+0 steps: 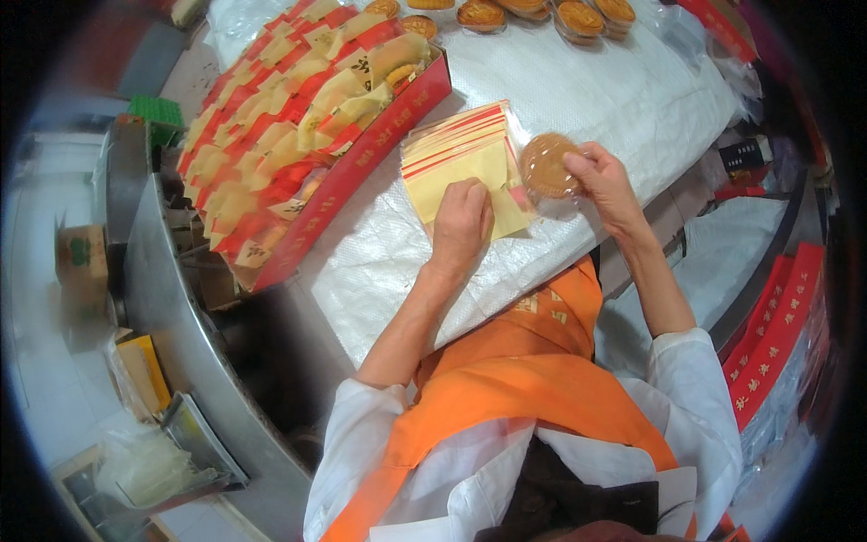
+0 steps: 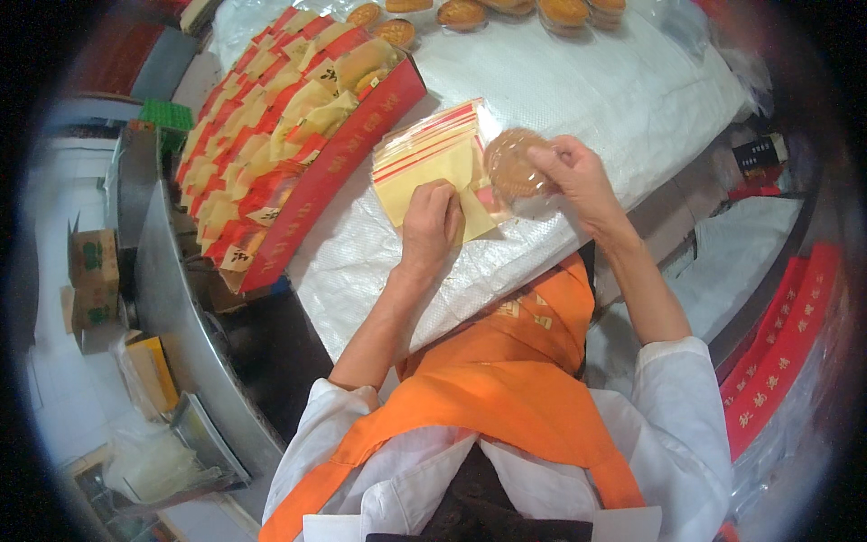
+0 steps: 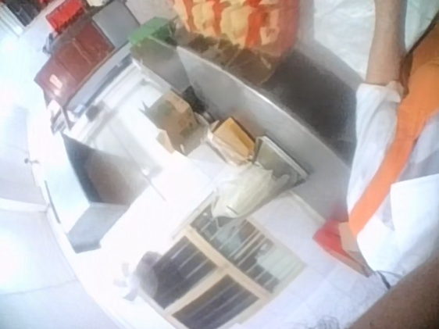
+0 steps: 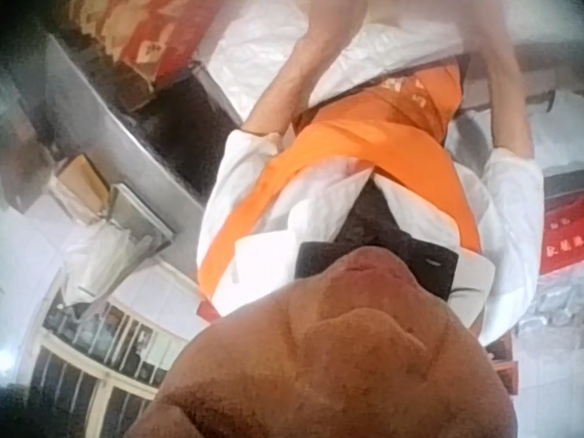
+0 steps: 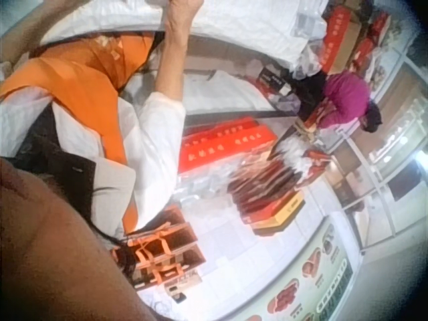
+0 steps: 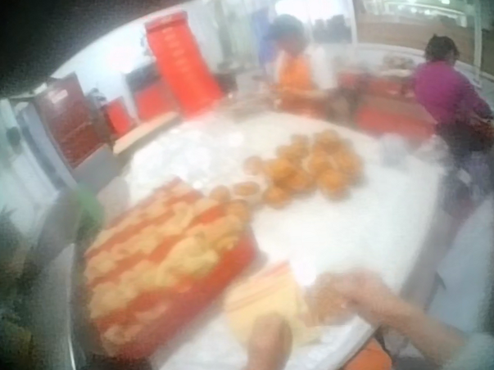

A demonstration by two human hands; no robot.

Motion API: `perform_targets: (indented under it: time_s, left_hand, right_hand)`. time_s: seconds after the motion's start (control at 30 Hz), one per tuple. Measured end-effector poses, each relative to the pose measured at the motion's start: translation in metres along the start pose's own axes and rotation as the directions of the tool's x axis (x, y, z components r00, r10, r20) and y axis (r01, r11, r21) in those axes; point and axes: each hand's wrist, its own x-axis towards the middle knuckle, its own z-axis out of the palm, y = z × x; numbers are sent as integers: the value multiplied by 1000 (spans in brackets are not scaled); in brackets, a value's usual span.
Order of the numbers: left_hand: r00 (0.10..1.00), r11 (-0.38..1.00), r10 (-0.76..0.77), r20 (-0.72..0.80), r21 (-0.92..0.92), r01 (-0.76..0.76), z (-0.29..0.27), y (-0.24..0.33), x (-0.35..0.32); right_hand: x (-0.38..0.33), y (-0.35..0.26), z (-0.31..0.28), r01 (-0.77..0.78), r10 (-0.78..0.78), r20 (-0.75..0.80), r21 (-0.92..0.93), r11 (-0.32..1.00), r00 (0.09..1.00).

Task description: The person wraps individual mooncakes in small paper wrappers and places them into a red box. The person repeatedly picks up a mooncake, wraps it, and arranges it in the box.

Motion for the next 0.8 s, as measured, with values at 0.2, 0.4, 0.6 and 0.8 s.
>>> perform_targets:
  time_s: [0.2, 0.4, 0.6, 0.8]
  left_hand:
    - [998, 998, 62, -10, -14, -62, -5, 1, 1]
    - [995, 996, 77, -68, -43, -80, -13, 8, 10]
    - [975, 964, 222, -13, -145, -221, -17, 20, 28]
    - [988, 959, 43, -145, -272, -82, -42, 26, 35]
  right_hand:
    - [15, -9, 6, -72, 129, 181, -292, 954, 975]
    - [21, -7, 4, -17, 68, 206, -237, 971, 976]
    - [14, 2, 21, 14, 56, 274, -245, 970, 960]
    - [-38, -28, 47, 288, -216, 282, -250, 924, 935]
